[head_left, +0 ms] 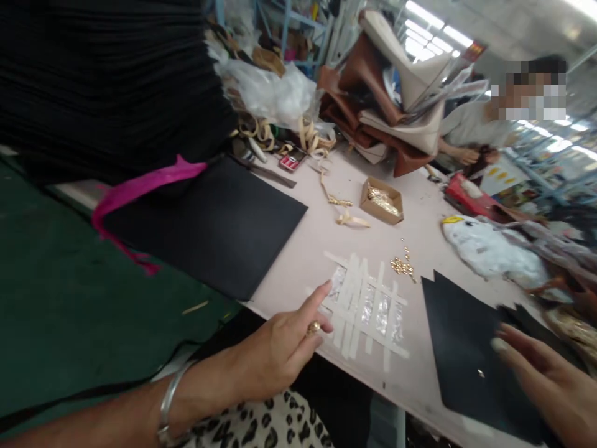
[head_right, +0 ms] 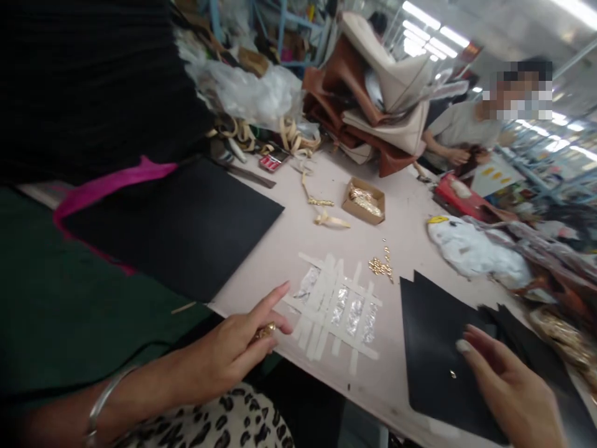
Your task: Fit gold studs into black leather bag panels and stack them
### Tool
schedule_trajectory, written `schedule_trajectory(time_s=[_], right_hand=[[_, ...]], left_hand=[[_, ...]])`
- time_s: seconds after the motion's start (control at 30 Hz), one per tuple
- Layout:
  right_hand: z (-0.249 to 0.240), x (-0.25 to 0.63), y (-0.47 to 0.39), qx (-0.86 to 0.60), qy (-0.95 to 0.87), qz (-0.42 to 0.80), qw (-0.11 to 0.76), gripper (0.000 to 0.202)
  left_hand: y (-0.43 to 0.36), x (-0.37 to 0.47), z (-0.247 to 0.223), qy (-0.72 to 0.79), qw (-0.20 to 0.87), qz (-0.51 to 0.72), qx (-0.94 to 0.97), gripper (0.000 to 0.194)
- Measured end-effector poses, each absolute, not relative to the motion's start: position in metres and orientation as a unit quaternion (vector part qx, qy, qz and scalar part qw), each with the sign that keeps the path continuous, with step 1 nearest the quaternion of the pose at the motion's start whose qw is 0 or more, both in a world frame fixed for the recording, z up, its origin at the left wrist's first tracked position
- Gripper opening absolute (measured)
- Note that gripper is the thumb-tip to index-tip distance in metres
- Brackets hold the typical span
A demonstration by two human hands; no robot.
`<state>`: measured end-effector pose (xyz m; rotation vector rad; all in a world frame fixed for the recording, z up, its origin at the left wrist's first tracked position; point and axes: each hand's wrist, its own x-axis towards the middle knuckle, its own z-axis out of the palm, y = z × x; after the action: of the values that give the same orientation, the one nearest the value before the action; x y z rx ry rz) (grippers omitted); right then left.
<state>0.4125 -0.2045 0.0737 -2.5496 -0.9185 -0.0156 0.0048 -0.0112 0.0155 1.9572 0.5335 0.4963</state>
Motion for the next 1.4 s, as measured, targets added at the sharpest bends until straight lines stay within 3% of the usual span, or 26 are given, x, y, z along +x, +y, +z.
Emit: schedule_trajectory(time_s=[0.07,0.13,0.2,0.27,0.37,0.6,0.77,1.0,1.1,1.23,1.4], right_hand=[[0.062,0.348,-0.175,-0.865,-0.416,0.069,0.273,0.041],[0.058,0.279,-0.144,-0.772,-0.540,0.146,0.301,0.032],[0.059,0.222,-0.116,-0.699,-0.624,0.171,0.305,0.021],[0.061,0.183,-0.095,-0.654,-0.665,0.174,0.317,0.022],[0.058,0.153,-0.078,-0.624,-0.686,0.186,0.325,0.028],[0.041,0.121,-0.064,-0.698,-0.574,0.251,0.346,0.017],[0.035,0.114,-0.057,-0.711,-0.520,0.303,0.363,0.017],[0.021,0.122,-0.062,-0.709,-0.497,0.330,0.376,0.019],[0.019,0.125,-0.063,-0.695,-0.516,0.301,0.399,0.015],[0.020,0.133,-0.062,-0.680,-0.541,0.278,0.409,0.013],[0.022,0.138,-0.062,-0.691,-0.523,0.305,0.394,0.020]], left_hand=[[-0.007,0.002,0.017,0.229,0.509,0.203,0.804,0.076],[-0.005,-0.002,0.018,0.234,0.514,0.198,0.801,0.079],[-0.003,-0.006,0.018,0.238,0.507,0.213,0.801,0.080],[-0.002,-0.010,0.017,0.244,0.482,0.237,0.807,0.078],[-0.001,-0.015,0.013,0.265,0.409,0.259,0.834,0.079],[-0.003,-0.023,0.002,0.267,0.267,0.313,0.871,0.075],[-0.005,-0.029,-0.004,0.253,0.312,0.294,0.867,0.082],[-0.002,-0.031,-0.010,0.235,0.373,0.308,0.843,0.074],[0.003,-0.029,-0.004,0.256,0.443,0.300,0.805,0.064],[0.009,-0.026,0.005,0.292,0.518,0.256,0.762,0.033],[0.009,-0.022,0.008,0.297,0.486,0.245,0.784,0.033]])
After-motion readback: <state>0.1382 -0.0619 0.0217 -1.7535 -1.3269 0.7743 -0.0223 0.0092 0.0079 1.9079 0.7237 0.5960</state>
